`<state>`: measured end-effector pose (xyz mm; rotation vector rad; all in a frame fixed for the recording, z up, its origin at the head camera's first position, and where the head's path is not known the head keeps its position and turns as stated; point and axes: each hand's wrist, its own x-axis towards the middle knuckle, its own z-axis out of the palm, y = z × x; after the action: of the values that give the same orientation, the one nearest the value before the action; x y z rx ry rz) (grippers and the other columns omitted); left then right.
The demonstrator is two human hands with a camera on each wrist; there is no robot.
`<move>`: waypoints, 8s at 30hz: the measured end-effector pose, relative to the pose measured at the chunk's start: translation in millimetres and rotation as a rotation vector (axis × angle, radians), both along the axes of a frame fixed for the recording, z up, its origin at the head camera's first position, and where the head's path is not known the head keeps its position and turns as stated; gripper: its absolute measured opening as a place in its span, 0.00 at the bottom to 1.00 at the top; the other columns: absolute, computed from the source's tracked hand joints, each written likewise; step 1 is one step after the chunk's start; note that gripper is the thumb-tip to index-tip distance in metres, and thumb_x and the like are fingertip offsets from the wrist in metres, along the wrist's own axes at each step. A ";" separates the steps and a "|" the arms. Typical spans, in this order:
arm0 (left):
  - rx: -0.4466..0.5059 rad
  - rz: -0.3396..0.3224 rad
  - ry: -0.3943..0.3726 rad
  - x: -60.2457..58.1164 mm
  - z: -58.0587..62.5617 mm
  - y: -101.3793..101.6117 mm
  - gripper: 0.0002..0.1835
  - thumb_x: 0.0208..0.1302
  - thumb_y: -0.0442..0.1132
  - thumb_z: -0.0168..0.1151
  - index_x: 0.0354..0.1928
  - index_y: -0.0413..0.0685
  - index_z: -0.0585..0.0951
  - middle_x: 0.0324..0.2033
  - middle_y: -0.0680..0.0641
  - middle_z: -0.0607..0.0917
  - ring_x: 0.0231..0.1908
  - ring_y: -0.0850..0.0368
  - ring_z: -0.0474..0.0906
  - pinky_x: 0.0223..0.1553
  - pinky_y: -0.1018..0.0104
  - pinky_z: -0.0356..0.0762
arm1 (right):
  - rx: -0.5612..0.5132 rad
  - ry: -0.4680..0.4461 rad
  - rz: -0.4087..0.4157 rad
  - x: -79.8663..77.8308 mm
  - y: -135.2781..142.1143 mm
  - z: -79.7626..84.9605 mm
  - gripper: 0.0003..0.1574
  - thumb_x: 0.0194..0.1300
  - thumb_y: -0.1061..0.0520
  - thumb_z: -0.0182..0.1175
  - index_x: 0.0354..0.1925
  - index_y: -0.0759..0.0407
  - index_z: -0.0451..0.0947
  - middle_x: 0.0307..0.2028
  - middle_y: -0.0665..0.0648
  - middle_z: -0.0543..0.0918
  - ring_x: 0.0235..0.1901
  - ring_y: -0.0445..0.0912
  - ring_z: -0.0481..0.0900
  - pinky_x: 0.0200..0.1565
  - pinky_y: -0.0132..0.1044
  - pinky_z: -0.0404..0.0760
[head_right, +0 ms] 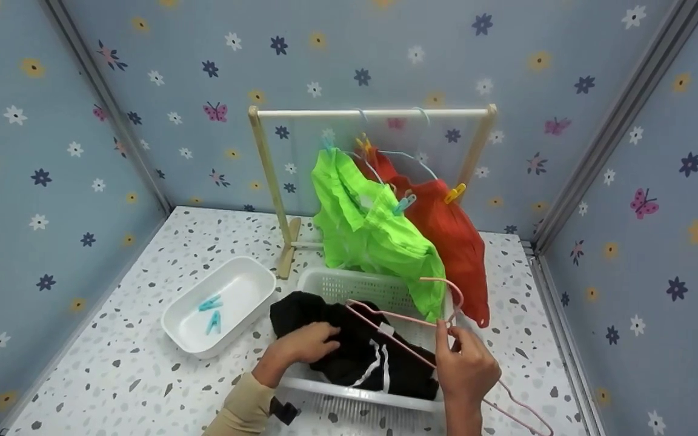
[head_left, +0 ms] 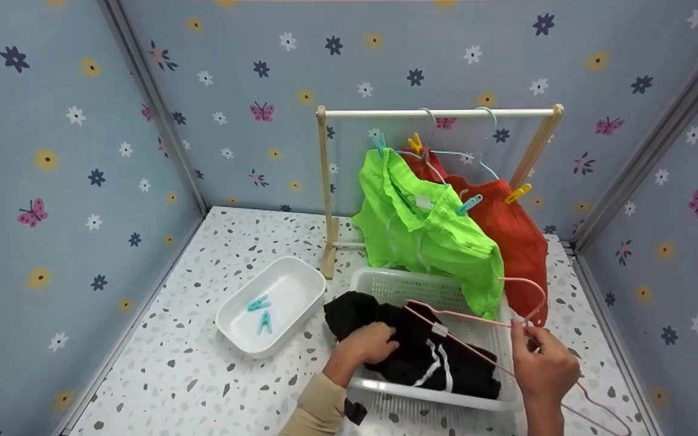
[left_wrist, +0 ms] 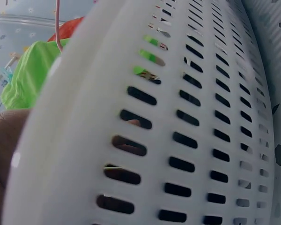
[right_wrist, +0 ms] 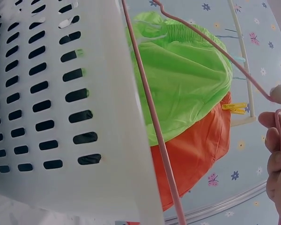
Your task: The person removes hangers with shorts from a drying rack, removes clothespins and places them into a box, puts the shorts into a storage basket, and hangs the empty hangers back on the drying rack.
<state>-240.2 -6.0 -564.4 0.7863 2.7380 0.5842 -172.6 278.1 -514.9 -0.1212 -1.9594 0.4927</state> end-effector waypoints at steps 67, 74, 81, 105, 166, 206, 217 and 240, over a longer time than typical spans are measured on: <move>1.105 0.385 0.064 -204.7 139.5 -120.9 0.27 0.68 0.50 0.35 0.67 0.55 0.50 0.65 0.47 0.54 0.62 0.57 0.50 0.58 0.58 0.52 | -0.994 -0.491 1.204 54.7 -125.6 51.0 0.24 0.65 0.67 0.46 0.58 0.71 0.57 0.39 0.67 0.74 0.22 0.55 0.79 0.16 0.45 0.75; 1.087 0.331 0.095 -204.5 146.2 -116.4 0.21 0.69 0.45 0.38 0.61 0.47 0.62 0.54 0.44 0.69 0.56 0.50 0.62 0.53 0.55 0.60 | -0.816 -0.408 1.108 35.2 -141.1 82.5 0.18 0.61 0.68 0.52 0.50 0.71 0.69 0.25 0.64 0.77 0.09 0.44 0.70 0.08 0.35 0.66; 1.009 0.343 0.189 -220.5 129.7 -119.1 0.21 0.65 0.54 0.39 0.53 0.53 0.70 0.42 0.51 0.75 0.46 0.58 0.69 0.45 0.58 0.68 | -0.715 -0.334 0.920 8.4 -152.1 109.2 0.15 0.56 0.68 0.56 0.43 0.61 0.78 0.21 0.61 0.79 0.08 0.37 0.58 0.09 0.31 0.55; 1.022 0.393 0.185 -225.7 123.8 -119.3 0.23 0.63 0.58 0.39 0.54 0.56 0.70 0.45 0.47 0.74 0.47 0.53 0.69 0.45 0.56 0.67 | -0.640 -0.332 0.796 -112.6 -195.3 182.6 0.18 0.52 0.65 0.52 0.40 0.54 0.81 0.21 0.53 0.82 0.09 0.37 0.56 0.13 0.29 0.51; 1.024 0.416 0.177 -224.8 122.2 -116.8 0.24 0.63 0.58 0.38 0.53 0.52 0.70 0.46 0.45 0.74 0.49 0.53 0.68 0.46 0.54 0.66 | -0.299 -0.514 0.654 -200.3 -208.5 102.4 0.15 0.61 0.52 0.51 0.21 0.49 0.79 0.16 0.50 0.78 0.14 0.41 0.72 0.17 0.33 0.67; 1.116 0.374 0.113 -200.0 140.2 -115.3 0.18 0.67 0.47 0.41 0.53 0.47 0.70 0.44 0.42 0.74 0.43 0.50 0.69 0.46 0.46 0.64 | -0.612 -0.415 0.491 -178.6 -81.0 99.8 0.39 0.42 0.44 0.69 0.47 0.60 0.66 0.32 0.56 0.78 0.32 0.44 0.74 0.32 0.34 0.69; 1.065 0.429 0.123 -221.0 116.8 -111.8 0.23 0.62 0.59 0.40 0.55 0.60 0.70 0.47 0.45 0.74 0.47 0.55 0.69 0.46 0.56 0.66 | -0.374 -0.571 0.376 -181.3 -87.1 82.8 0.28 0.54 0.35 0.55 0.20 0.56 0.66 0.18 0.55 0.67 0.22 0.50 0.65 0.26 0.40 0.63; 1.097 0.432 0.069 -208.2 139.1 -115.8 0.21 0.65 0.52 0.42 0.56 0.54 0.69 0.48 0.44 0.73 0.49 0.51 0.67 0.49 0.52 0.64 | -0.328 -0.410 0.304 -143.3 -76.4 140.6 0.30 0.51 0.32 0.56 0.15 0.56 0.66 0.14 0.52 0.62 0.18 0.46 0.59 0.21 0.39 0.58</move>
<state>-448.4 -121.9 -425.3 0.3376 2.4818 2.2529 -315.9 201.6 -374.3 -0.1403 -2.2940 1.0570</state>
